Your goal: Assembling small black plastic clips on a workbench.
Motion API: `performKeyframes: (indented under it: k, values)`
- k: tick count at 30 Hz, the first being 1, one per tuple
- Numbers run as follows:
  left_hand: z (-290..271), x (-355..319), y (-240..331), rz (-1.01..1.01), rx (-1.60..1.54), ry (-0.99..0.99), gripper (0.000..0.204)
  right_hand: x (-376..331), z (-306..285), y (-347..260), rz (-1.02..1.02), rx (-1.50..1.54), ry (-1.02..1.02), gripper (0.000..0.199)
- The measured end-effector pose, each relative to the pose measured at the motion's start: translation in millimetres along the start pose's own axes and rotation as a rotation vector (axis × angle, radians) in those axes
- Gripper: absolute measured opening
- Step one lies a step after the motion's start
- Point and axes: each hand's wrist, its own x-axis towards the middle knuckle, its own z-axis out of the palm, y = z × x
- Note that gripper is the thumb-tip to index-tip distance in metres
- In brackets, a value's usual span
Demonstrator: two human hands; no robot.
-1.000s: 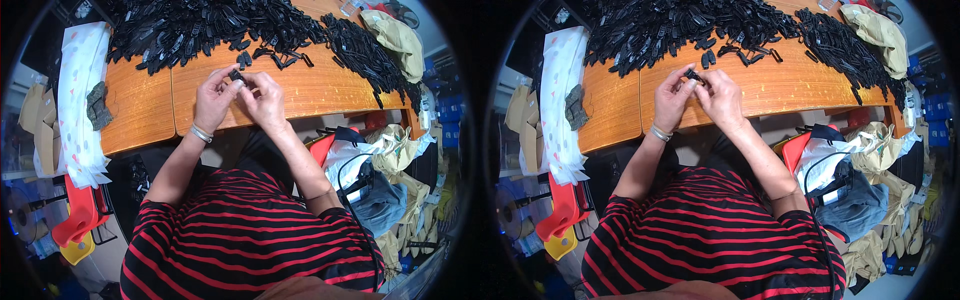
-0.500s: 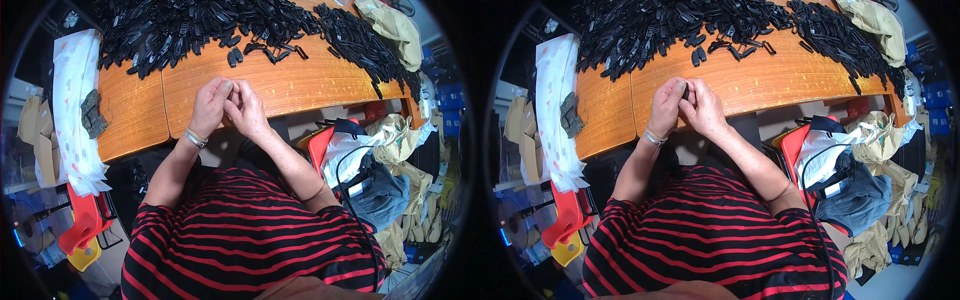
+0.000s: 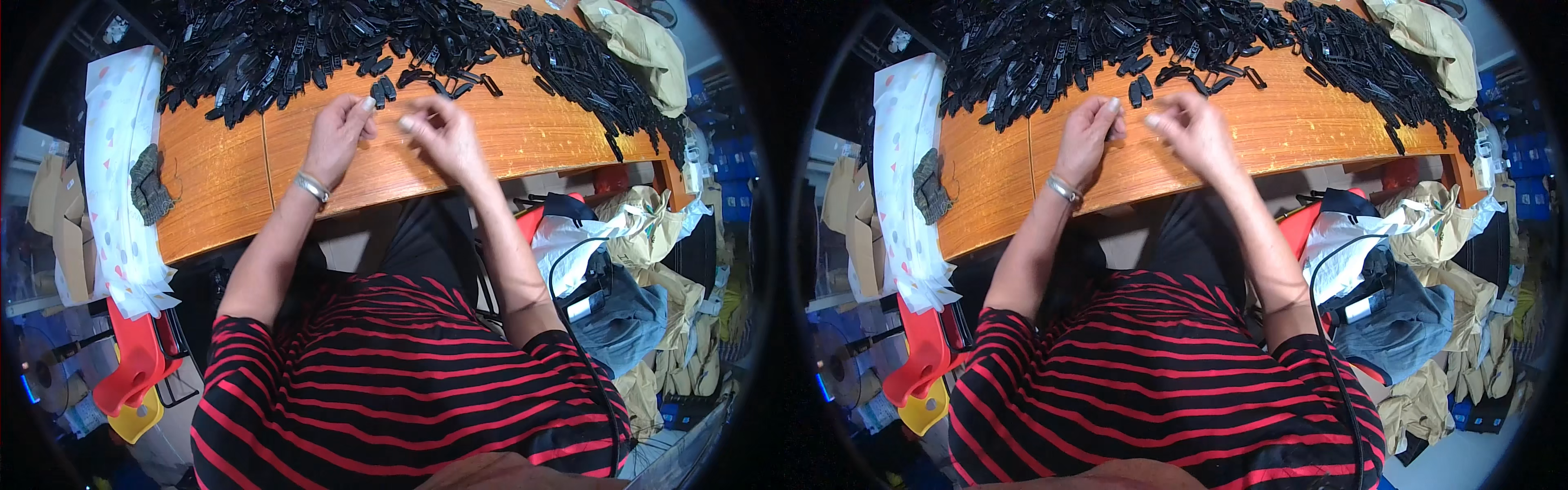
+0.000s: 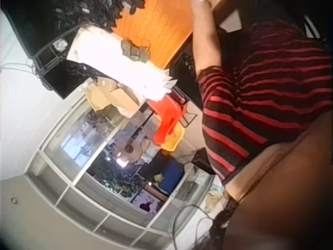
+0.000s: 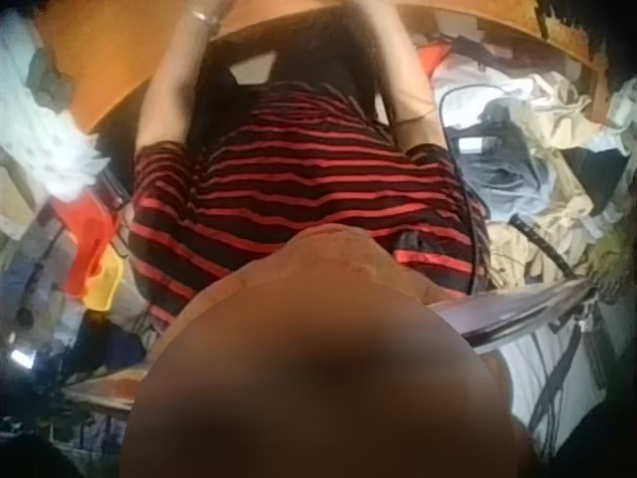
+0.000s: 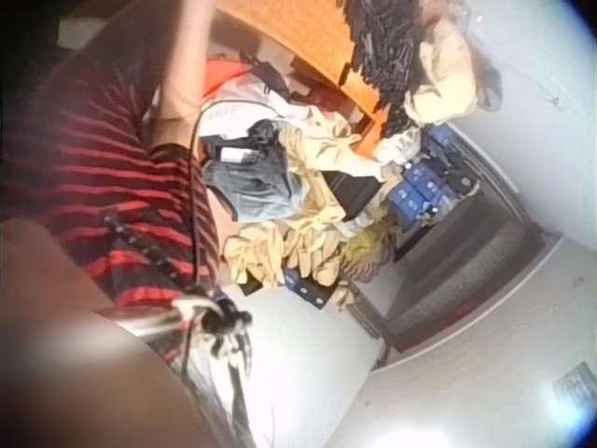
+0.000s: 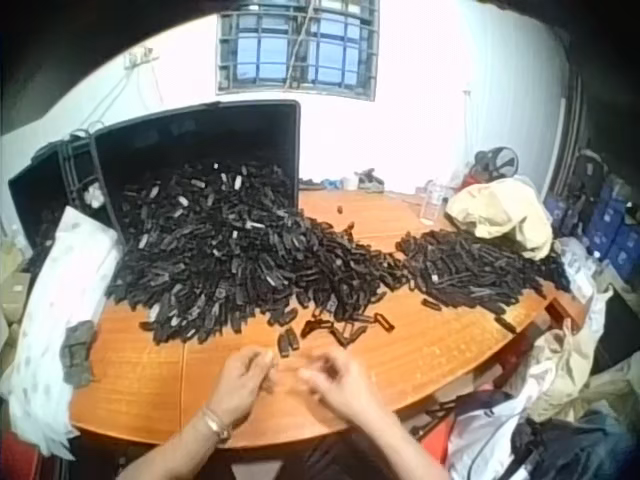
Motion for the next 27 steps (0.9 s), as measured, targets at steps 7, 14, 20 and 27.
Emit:
performKeyframes:
  k: [7, 14, 20, 27]
  values:
    - [-4, 45, 1, 0.540, 1.032, -0.031, 0.021, 55, -20, 22, -0.051, -0.794, 0.307, 0.033]
    - [-9, 48, 6, 0.577, 1.174, -0.121, 0.019, 49, -11, 7, -0.079, -0.874, 0.237, 0.042]
    - [-7, 44, 3, 0.439, 1.052, -0.099, 0.021, 41, -15, 24, -0.204, -0.860, 0.220, 0.029]
    - [-2, 26, -17, 0.162, 0.246, -0.062, 0.017, 20, -5, -10, -0.171, -0.326, 0.217, 0.029]
